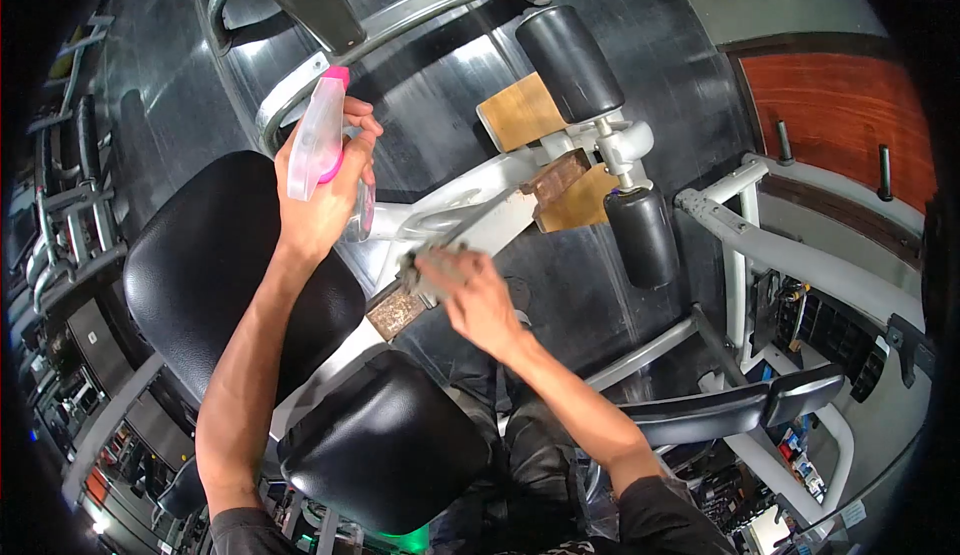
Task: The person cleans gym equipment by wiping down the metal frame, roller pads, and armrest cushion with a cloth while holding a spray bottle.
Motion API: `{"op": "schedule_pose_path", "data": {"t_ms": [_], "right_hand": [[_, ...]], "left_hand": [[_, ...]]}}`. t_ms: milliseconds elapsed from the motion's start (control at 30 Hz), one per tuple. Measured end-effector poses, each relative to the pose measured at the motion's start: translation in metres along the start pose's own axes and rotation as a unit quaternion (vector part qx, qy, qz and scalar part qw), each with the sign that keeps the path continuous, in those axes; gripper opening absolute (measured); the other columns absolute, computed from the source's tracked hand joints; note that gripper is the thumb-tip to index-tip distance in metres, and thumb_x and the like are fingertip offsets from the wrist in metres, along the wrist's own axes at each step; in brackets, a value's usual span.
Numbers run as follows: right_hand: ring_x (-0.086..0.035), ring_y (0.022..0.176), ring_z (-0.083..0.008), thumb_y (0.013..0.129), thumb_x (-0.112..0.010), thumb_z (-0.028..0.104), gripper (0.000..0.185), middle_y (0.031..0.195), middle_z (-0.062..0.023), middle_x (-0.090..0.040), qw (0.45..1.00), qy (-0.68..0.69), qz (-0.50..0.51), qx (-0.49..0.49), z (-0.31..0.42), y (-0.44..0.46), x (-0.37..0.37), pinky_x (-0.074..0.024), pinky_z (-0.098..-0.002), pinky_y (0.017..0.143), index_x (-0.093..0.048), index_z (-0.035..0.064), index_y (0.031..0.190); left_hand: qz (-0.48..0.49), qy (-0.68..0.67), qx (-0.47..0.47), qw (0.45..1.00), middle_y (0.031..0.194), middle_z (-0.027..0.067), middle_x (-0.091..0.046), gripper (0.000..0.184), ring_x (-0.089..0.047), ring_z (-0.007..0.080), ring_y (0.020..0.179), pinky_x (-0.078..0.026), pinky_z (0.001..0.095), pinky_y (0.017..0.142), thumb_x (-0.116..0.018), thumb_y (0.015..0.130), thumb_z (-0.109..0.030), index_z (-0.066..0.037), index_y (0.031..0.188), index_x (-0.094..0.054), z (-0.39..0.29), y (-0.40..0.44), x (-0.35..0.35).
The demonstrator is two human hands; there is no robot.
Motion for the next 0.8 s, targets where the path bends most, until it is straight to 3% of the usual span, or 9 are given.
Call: {"op": "schedule_pose_path", "data": {"t_ms": [67,200,267,367,467,533,667,733,800], "right_hand": [[-0.052,0.117,-0.0306,0.071,-0.065,0.000,0.068,0.132,-0.0096,-0.057,0.998,-0.056,0.034,0.003,0.007,-0.010,-0.005,-0.0432,-0.0394,0.103,-0.054,0.0140,0.137],[-0.052,0.116,-0.0362,0.071,-0.061,-0.008,0.069,0.135,-0.0125,-0.054,0.987,-0.009,-0.008,-0.158,-0.093,-0.005,0.022,-0.0426,-0.0423,0.103,-0.053,0.0124,0.137],[-0.053,0.114,-0.0366,0.072,-0.059,-0.009,0.063,0.132,-0.0133,-0.056,0.964,-0.072,-0.153,-0.204,-0.139,-0.009,0.043,-0.0427,-0.0434,0.102,-0.056,0.0101,0.133],[-0.053,0.112,-0.0366,0.074,-0.061,-0.008,0.056,0.128,-0.0143,-0.059,0.954,-0.070,-0.162,-0.243,-0.142,-0.007,0.037,-0.0427,-0.0434,0.101,-0.060,0.0087,0.127],[-0.052,0.117,-0.0350,0.070,-0.061,-0.009,0.055,0.130,-0.0138,-0.058,0.979,0.025,-0.054,-0.197,-0.068,-0.004,0.016,-0.0407,-0.0407,0.101,-0.063,0.0097,0.122],[-0.052,0.115,-0.0333,0.065,-0.062,-0.005,0.060,0.133,-0.0108,-0.057,0.999,0.014,-0.010,-0.033,-0.004,-0.008,0.005,-0.0433,-0.0413,0.101,-0.064,0.0147,0.122],[-0.052,0.115,-0.0312,0.063,-0.063,-0.003,0.066,0.139,-0.0089,-0.053,0.998,-0.061,0.027,0.020,-0.020,-0.022,0.004,-0.0465,-0.0389,0.098,-0.064,0.0192,0.126],[-0.051,0.115,-0.0325,0.067,-0.063,-0.006,0.064,0.138,-0.0098,-0.053,0.992,-0.043,0.006,-0.116,-0.077,-0.017,0.018,-0.0461,-0.0387,0.098,-0.063,0.0177,0.126],[-0.054,0.107,-0.0346,0.077,-0.065,-0.002,0.051,0.136,-0.0110,-0.054,0.976,-0.087,-0.112,-0.163,-0.127,-0.015,0.038,-0.0450,-0.0421,0.097,-0.063,0.0147,0.125]], "left_hand": [[0.002,-0.001,-0.009,1.000,0.089,0.0052,-0.064,0.018,-0.057,0.0069,0.061,-0.047,0.0225,0.055,-0.060,0.091,0.001,0.000,0.109,-0.059,-0.001,0.000,0.002],[0.011,-0.003,-0.002,1.000,0.089,0.0045,-0.064,0.020,-0.056,0.0065,0.060,-0.046,0.0218,0.054,-0.060,0.089,0.002,0.000,0.109,-0.060,-0.001,-0.002,-0.001],[0.025,0.003,0.006,1.000,0.089,0.0036,-0.064,0.020,-0.056,0.0059,0.060,-0.046,0.0216,0.053,-0.061,0.088,0.001,0.000,0.108,-0.060,-0.001,-0.002,-0.005],[0.029,-0.002,0.009,1.000,0.089,0.0030,-0.064,0.020,-0.056,0.0056,0.059,-0.045,0.0216,0.053,-0.062,0.088,0.000,0.000,0.108,-0.060,-0.001,-0.002,-0.006],[0.025,-0.001,0.010,1.000,0.089,0.0034,-0.064,0.020,-0.056,0.0057,0.059,-0.046,0.0217,0.053,-0.061,0.088,0.001,0.000,0.108,-0.060,0.001,-0.001,-0.005],[0.024,-0.001,0.006,1.000,0.089,0.0037,-0.064,0.020,-0.056,0.0057,0.059,-0.046,0.0218,0.053,-0.061,0.088,0.001,0.000,0.108,-0.060,0.002,-0.001,-0.004],[0.025,-0.009,-0.003,1.000,0.089,0.0043,-0.064,0.020,-0.056,0.0062,0.060,-0.046,0.0220,0.053,-0.060,0.088,0.003,0.001,0.108,-0.060,-0.001,-0.001,-0.005],[0.024,-0.008,-0.004,1.000,0.089,0.0043,-0.064,0.021,-0.056,0.0064,0.060,-0.046,0.0221,0.053,-0.060,0.088,0.003,0.001,0.108,-0.060,-0.002,-0.001,-0.004],[0.026,-0.028,-0.005,0.999,0.088,0.0046,-0.064,0.021,-0.057,0.0065,0.060,-0.046,0.0223,0.054,-0.060,0.087,0.004,0.001,0.109,-0.060,-0.003,-0.001,-0.004]]}}
Point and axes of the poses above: each hand's wrist, its own y-axis towards the middle knuckle, its own x-axis out of the back of the hand, z = x × y, the point moved 8 cm from there along y, towards the middle knuckle
